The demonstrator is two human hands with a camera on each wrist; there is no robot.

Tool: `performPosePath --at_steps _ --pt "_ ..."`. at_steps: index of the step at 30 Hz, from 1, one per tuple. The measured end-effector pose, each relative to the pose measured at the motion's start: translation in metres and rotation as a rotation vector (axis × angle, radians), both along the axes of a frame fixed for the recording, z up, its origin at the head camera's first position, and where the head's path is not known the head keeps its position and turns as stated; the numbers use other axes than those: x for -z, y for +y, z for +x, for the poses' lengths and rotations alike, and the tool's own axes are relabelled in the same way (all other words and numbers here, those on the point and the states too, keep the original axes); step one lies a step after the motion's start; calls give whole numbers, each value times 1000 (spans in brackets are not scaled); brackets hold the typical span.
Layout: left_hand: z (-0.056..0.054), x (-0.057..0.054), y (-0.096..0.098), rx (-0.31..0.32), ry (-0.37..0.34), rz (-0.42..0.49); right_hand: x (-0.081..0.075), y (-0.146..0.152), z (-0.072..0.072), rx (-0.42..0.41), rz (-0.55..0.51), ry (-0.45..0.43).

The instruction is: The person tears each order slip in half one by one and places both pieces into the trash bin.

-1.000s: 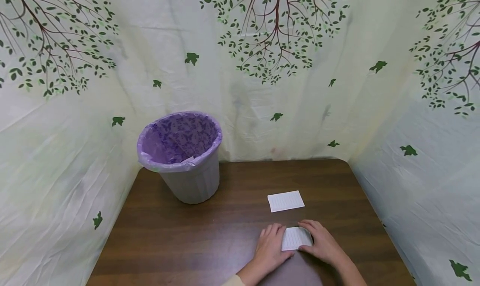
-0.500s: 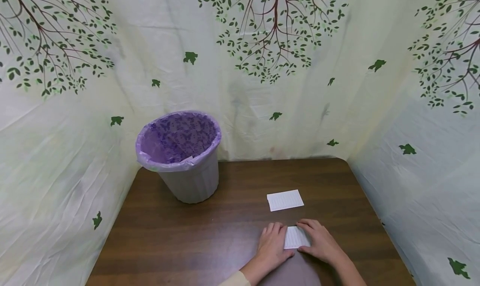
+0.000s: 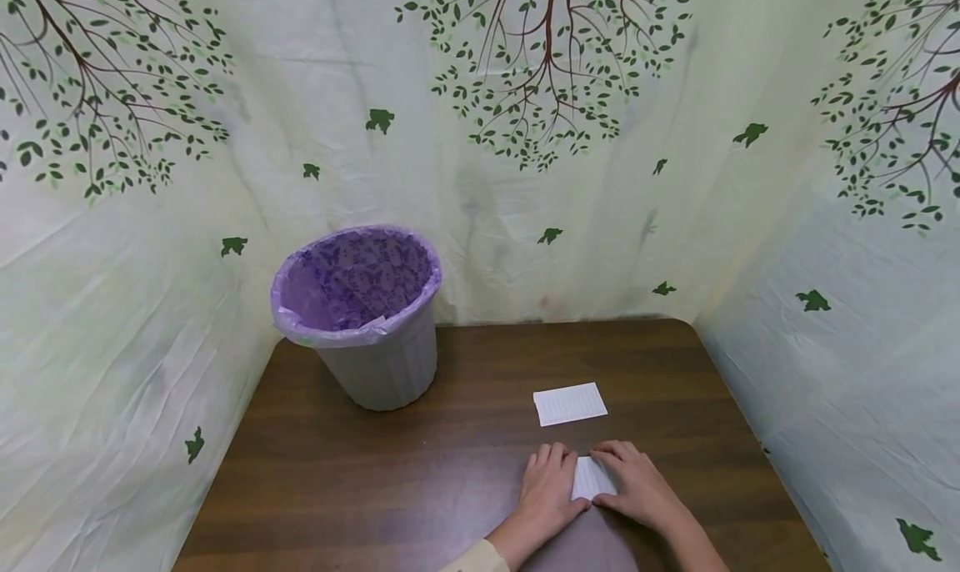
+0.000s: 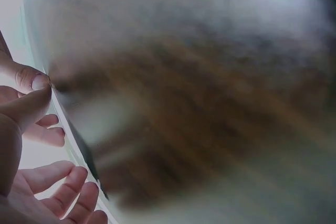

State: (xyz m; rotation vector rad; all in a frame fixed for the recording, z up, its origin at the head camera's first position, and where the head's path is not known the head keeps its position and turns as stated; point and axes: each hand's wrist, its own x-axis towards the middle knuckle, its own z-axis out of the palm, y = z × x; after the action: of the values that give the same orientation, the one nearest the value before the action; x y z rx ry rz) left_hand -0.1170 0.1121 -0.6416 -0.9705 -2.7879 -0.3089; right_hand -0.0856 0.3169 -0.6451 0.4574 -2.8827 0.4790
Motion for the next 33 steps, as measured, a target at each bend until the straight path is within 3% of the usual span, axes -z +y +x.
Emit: performPosePath --at_steps 9,18,33 --pt "0 -3 3 -14 -40 -8 -3 -3 -4 0 6 -8" --pt "3 2 2 -22 9 13 -1 -7 -5 -24 7 8" --pt "4 1 1 -17 -28 52 -2 -11 -2 -10 4 -7"
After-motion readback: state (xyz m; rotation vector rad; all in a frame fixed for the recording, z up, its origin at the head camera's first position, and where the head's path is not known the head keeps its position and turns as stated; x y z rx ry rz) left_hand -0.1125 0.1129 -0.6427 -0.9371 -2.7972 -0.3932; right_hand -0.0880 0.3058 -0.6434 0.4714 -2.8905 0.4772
